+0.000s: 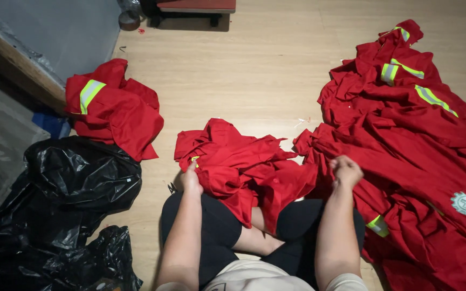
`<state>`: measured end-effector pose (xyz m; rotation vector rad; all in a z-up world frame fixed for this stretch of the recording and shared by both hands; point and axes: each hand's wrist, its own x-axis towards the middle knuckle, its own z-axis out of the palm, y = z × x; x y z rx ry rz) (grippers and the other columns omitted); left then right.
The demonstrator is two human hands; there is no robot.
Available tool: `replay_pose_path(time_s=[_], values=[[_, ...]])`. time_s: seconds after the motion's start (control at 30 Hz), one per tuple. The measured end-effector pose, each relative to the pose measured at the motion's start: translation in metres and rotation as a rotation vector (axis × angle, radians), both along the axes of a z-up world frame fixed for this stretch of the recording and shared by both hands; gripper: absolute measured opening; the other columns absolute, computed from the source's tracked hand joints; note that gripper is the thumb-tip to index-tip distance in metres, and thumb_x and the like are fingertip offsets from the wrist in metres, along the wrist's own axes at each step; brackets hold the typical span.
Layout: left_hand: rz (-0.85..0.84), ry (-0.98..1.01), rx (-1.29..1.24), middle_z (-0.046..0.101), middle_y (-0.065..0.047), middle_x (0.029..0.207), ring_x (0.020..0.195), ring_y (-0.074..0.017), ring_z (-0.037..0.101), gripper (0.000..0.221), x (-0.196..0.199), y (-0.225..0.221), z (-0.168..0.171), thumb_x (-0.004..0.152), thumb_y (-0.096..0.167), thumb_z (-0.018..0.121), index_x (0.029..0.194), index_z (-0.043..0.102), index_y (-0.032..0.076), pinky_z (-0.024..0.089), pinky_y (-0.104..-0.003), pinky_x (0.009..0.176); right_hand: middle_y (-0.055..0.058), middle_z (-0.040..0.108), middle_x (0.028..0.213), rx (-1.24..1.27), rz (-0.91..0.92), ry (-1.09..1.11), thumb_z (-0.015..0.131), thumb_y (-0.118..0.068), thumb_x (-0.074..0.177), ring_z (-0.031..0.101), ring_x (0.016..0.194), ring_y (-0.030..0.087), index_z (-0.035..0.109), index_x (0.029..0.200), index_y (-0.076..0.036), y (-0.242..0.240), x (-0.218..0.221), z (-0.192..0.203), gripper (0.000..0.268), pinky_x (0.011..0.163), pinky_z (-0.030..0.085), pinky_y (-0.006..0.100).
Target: Trimming loose threads from red jumpsuits using thread nippers
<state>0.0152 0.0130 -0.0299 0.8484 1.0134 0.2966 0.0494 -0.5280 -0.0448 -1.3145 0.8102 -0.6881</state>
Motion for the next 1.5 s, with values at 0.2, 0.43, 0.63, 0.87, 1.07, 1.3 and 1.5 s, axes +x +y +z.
replay_pose_path(time_s=[0.2,0.43,0.63,0.87,1.07,1.3,1.5], values=[[-0.008,0.043,0.02,0.07,-0.027,0.112,0.101,-0.041,0.072,0.057,-0.009,-0.01,0.039,0.079,0.021,0.089,0.125,0.066,-0.005,0.057,-0.057,0.084,0.018,0.069,0.092,-0.222,-0.089,-0.066,0.082,0.007,0.081,0.074,0.076,0.023,0.073,0.109,0.0,-0.033,0.002,-0.024,0.03,0.063,0.066,0.032],[-0.006,0.012,0.018,0.069,-0.027,0.114,0.102,-0.04,0.072,0.057,-0.008,-0.009,0.033,0.081,0.021,0.089,0.126,0.065,-0.004,0.058,-0.055,0.085,0.027,0.071,0.116,-0.68,0.762,0.389,0.093,-0.035,0.073,0.065,0.114,0.047,0.075,0.121,-0.005,0.035,-0.022,-0.009,0.059,0.1,0.052,0.054],[-0.088,-0.197,-0.037,0.06,-0.024,0.138,0.127,-0.0361,0.06,0.066,-0.025,-0.028,0.093,0.089,0.028,0.083,0.142,0.055,0.0,0.048,-0.052,0.106,0.006,0.079,0.095,-0.696,0.757,0.615,0.091,-0.032,0.074,0.074,0.097,0.031,0.082,0.105,-0.025,0.068,-0.031,0.037,0.033,0.084,0.059,0.044],[-0.794,-0.324,0.62,0.022,-0.026,0.165,0.155,-0.0359,0.018,0.109,-0.015,-0.061,0.081,0.084,0.032,0.086,0.162,0.017,0.002,0.015,-0.054,0.129,0.005,0.074,0.082,-0.251,0.61,0.148,0.079,-0.012,0.087,0.066,0.076,0.01,0.076,0.117,-0.011,0.085,-0.027,0.037,0.03,0.069,0.055,0.027],[-0.713,-0.323,1.76,0.05,-0.026,0.14,0.133,-0.0405,0.044,0.099,-0.005,-0.115,0.133,0.079,0.061,0.076,0.148,0.044,-0.002,0.032,-0.063,0.113,0.013,0.078,0.092,-0.424,0.739,0.148,0.088,-0.018,0.082,0.071,0.087,0.021,0.082,0.104,-0.01,0.145,-0.05,0.082,0.023,0.079,0.057,0.037],[-1.157,-0.533,1.532,0.074,-0.003,0.121,0.123,-0.0251,0.066,0.056,-0.034,-0.181,0.074,0.079,0.044,0.077,0.131,0.065,0.025,0.021,-0.065,0.122,0.01,0.079,0.083,-0.218,1.068,-0.041,0.078,0.001,0.084,0.071,0.075,0.014,0.082,0.104,-0.005,0.184,-0.069,0.138,0.021,0.072,0.059,0.032],[-1.266,-0.454,0.608,0.067,-0.021,0.131,0.12,-0.0448,0.06,0.057,-0.024,-0.155,0.051,0.078,0.023,0.091,0.128,0.069,0.007,0.052,-0.052,0.102,0.004,0.08,0.093,-0.778,0.827,0.016,0.082,-0.004,0.082,0.075,0.094,0.023,0.085,0.1,-0.019,0.146,-0.05,0.134,0.024,0.085,0.059,0.035]])
